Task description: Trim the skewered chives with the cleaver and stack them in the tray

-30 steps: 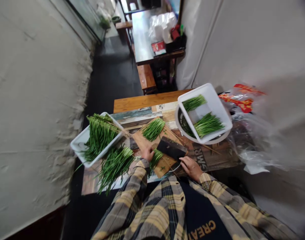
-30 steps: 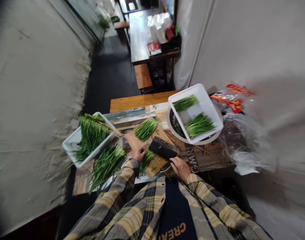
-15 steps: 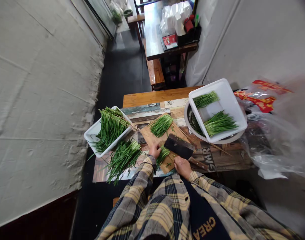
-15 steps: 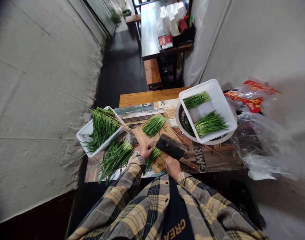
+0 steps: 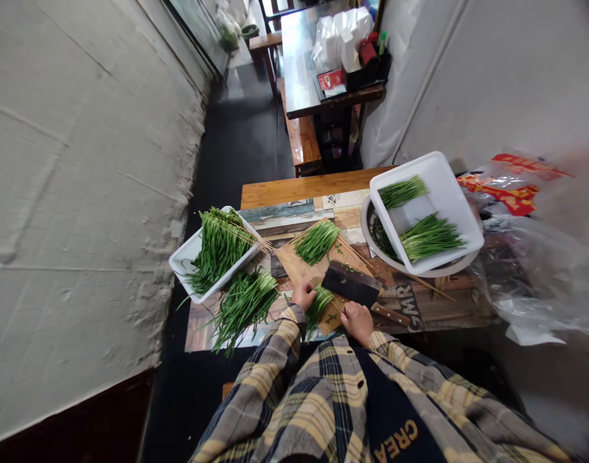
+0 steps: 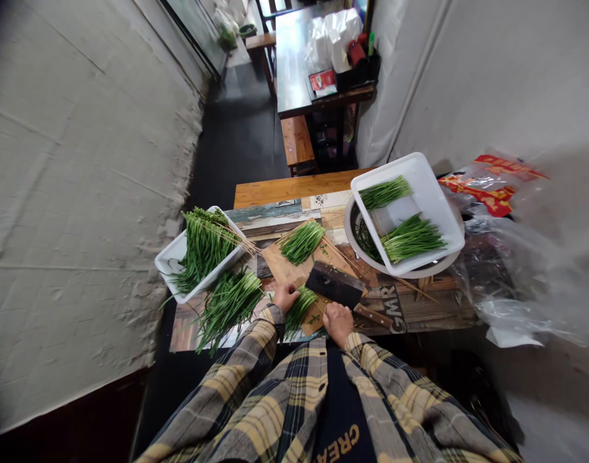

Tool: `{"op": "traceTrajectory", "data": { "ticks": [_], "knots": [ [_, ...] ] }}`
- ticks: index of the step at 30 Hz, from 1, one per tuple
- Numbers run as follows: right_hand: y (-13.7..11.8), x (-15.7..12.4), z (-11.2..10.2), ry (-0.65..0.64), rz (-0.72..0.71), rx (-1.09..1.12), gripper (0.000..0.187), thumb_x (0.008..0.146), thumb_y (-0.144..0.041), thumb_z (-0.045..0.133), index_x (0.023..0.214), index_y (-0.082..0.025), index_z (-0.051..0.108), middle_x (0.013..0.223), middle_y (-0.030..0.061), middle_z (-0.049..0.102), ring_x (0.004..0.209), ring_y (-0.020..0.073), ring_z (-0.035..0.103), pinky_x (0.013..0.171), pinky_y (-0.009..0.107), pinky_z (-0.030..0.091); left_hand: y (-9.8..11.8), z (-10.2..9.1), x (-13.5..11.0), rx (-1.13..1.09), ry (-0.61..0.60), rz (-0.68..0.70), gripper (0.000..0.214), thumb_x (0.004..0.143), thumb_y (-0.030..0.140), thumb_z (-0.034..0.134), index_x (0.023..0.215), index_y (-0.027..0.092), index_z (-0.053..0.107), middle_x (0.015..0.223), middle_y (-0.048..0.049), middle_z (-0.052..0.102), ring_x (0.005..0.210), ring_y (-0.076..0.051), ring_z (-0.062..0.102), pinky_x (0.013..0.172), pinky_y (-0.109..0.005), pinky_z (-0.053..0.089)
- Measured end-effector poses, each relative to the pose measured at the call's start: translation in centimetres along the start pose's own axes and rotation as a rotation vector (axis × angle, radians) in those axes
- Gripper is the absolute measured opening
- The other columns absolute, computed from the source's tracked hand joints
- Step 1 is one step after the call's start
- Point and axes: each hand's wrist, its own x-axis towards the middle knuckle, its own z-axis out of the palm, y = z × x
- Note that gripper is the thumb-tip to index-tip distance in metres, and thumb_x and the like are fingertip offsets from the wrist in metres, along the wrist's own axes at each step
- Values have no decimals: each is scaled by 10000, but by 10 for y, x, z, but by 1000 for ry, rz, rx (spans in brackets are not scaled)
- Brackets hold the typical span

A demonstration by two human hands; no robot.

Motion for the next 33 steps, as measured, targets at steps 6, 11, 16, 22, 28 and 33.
{"op": "traceTrajectory", "data": {
  "ticks": [6,11,16,22,28,33],
  "knots": [
    [-3,8,2,27,-35,211,212,863,-197,406,887,-182,617,818,42,682,776,146,628,709,235,435,-10,-11,-5,-153,-16,-47,79,614,159,623,585,152,549,535,55,524,551,-90,495,577,-219,412],
    [-16,16,-10,32,-161,388,298,899,-282,374,920,-205,662,929,44,710,883,158,646,795,267,482,-8,-22,-17,-280,-40,-41,93,636,211,645,670,142,594,603,24,589,606,-106,547,629,-239,453],
    [-28,25,-59,55,-252,541,310,896,-343,408,889,-204,685,891,41,714,834,160,644,772,269,489,30,-56,-31,-434,-112,90,242,697,312,661,857,132,680,796,-47,665,766,-155,590,740,-284,468],
    [-41,32,-140,111,-340,566,317,900,-384,429,892,-197,686,704,16,674,633,129,602,660,239,473,110,-109,-42,-385,-88,417,295,808,398,580,846,141,720,908,-75,625,886,-180,554,838,-320,439],
    [-41,24,-202,165,-418,527,321,916,-369,405,873,-193,669,763,31,685,691,135,618,693,240,478,180,-137,-51,-301,-200,671,309,855,380,531,985,162,708,1071,-114,621,1033,-218,535,936,-373,404],
    [-31,17,-234,176,-450,521,295,916,-361,407,850,-204,648,829,32,701,773,146,638,727,246,477,218,-143,-55,-241,-298,736,326,864,393,511,909,140,712,948,-99,647,906,-196,578,837,-321,443]
  ]
}}
